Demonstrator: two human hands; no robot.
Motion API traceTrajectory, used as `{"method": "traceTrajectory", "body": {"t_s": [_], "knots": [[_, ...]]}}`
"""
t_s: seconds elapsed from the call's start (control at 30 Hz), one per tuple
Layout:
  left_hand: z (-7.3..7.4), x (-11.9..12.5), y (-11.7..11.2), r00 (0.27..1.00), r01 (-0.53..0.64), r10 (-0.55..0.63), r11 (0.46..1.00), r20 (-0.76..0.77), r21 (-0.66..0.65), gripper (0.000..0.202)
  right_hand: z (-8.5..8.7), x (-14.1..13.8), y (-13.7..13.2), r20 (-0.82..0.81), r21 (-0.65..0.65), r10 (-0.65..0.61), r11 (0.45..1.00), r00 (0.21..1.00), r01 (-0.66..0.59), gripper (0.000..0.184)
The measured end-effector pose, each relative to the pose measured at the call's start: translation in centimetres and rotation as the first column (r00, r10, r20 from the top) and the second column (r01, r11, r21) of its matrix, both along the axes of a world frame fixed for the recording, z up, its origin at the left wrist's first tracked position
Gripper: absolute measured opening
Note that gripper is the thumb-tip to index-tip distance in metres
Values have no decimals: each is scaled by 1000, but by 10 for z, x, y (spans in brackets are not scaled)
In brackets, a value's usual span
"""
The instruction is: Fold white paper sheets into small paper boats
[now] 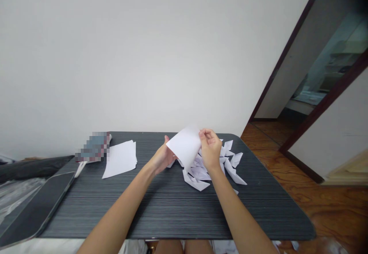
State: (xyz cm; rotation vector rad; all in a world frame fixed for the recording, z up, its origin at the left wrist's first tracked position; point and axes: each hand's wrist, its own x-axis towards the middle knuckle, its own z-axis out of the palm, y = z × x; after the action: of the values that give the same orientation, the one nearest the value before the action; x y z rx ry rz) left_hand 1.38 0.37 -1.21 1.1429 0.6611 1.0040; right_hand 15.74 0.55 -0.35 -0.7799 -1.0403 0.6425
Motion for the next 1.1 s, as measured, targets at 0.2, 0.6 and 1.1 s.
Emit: {"method": "traceTrajectory", "body": {"t_s": [0.2,0.6,1.1], "knots": [[-9,-6,7,968,-225,236,966,-83,123,38,1,2,-2,37,-17,59,998,998,-59,17],[5,-17,5,812,-469,556,802,-175,371,16,-6,1,-2,440,-151,254,966,861,-208,12],[5,-10,-5,765,-394,609,702,-212,593,22,-4,-3,-10,589,-27,51,999,807,-44,18]]}}
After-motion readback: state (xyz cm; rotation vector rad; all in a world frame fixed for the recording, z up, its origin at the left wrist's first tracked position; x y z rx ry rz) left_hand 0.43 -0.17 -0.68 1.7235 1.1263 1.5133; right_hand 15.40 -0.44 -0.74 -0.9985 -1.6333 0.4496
